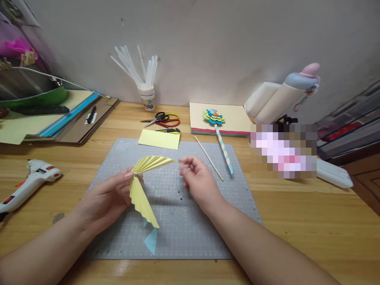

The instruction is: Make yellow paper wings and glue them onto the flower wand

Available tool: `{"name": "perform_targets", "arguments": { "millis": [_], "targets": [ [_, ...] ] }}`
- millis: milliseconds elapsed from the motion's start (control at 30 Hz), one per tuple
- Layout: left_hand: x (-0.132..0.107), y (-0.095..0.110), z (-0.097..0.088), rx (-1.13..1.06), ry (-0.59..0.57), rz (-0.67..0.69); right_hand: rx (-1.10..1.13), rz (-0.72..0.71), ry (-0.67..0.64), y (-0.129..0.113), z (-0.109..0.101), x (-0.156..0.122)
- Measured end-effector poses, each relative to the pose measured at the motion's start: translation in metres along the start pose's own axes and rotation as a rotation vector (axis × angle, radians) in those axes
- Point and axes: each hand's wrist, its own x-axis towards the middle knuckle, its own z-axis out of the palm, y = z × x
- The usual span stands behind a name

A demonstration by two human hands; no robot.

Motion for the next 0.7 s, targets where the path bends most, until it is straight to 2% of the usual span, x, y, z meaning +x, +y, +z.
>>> {"name": "perform_targets", "arguments": {
  "millis": [133,233,333,400,533,700],
  "targets": [
    [0.001,-0.002,-0.001,0.048,0.04,0.091,-0.168,-0.041,-0.265,0.002,0.011,-0.015],
    [0.001,-0.004,-0.002,0.067,0.042,0.119,-0.312,-0.028,-0.377,-0.001,0.019,-0.026],
    [0.002,-0.006,-0.003,0.071,0.027,0.114,-0.483,-0.055,-0.38,-0.004,0.024,-0.03],
    [0.002,-0.007,-0.003,0.08,0.013,0.107,-0.518,-0.071,-0.342,-0.005,0.025,-0.029],
    [0.003,-0.007,-0.002,0.096,-0.001,0.117,-0.378,0.0,-0.276,-0.005,0.022,-0.023],
    [0.003,-0.003,-0.002,0.039,0.068,0.088,-0.157,0.09,-0.231,-0.006,0.016,-0.017]
  ]
}}
